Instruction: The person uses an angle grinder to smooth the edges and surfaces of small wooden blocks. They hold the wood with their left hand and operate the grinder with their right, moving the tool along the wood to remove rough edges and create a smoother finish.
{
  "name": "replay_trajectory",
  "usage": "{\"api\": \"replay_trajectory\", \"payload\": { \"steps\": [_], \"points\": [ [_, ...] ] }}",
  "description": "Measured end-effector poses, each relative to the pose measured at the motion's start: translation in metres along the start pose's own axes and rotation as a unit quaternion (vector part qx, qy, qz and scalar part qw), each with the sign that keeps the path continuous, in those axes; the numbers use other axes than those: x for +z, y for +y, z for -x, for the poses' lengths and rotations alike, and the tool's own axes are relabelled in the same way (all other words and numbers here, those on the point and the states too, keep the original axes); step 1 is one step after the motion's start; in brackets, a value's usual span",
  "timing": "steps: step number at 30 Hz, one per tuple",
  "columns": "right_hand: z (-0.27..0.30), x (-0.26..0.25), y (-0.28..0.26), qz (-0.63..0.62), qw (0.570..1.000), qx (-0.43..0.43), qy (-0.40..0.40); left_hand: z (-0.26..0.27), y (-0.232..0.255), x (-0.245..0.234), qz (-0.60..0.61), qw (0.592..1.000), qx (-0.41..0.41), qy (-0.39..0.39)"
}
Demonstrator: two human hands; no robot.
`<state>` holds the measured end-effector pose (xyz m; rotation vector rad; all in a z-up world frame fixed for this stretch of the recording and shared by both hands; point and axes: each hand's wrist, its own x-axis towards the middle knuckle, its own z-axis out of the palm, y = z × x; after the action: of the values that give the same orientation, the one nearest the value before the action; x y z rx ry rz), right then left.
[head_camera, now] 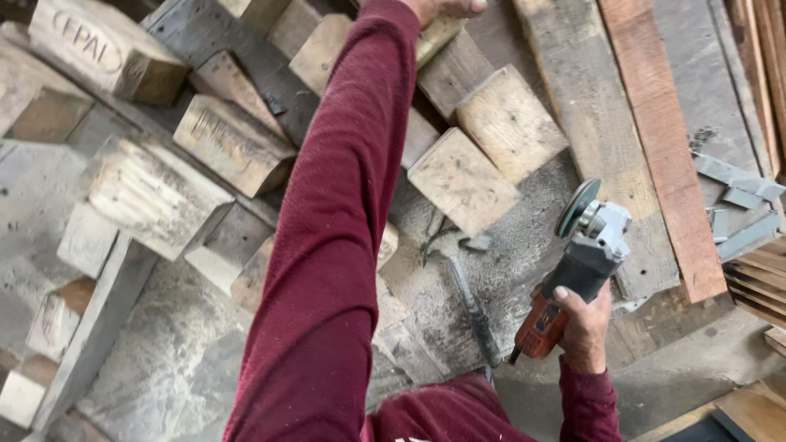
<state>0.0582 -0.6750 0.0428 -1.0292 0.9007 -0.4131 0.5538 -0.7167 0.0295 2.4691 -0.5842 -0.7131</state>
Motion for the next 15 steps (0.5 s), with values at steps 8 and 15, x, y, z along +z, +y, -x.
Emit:
{"api": "replay_trajectory", "payload": {
  "steps": [8, 15],
  "points": [
    [0.012, 0.022, -0.016, 0.007, 0.999, -0.009, -0.046, 0.032, -0.034, 0.008, -0.121, 0.992, 0.004, 0.043],
    [0.04, 0.055, -0.028, 0.041, 0.992, -0.007, -0.123, 0.195, -0.048, 0.032, -0.009, 0.933, 0.249, 0.261]
  ]
}}
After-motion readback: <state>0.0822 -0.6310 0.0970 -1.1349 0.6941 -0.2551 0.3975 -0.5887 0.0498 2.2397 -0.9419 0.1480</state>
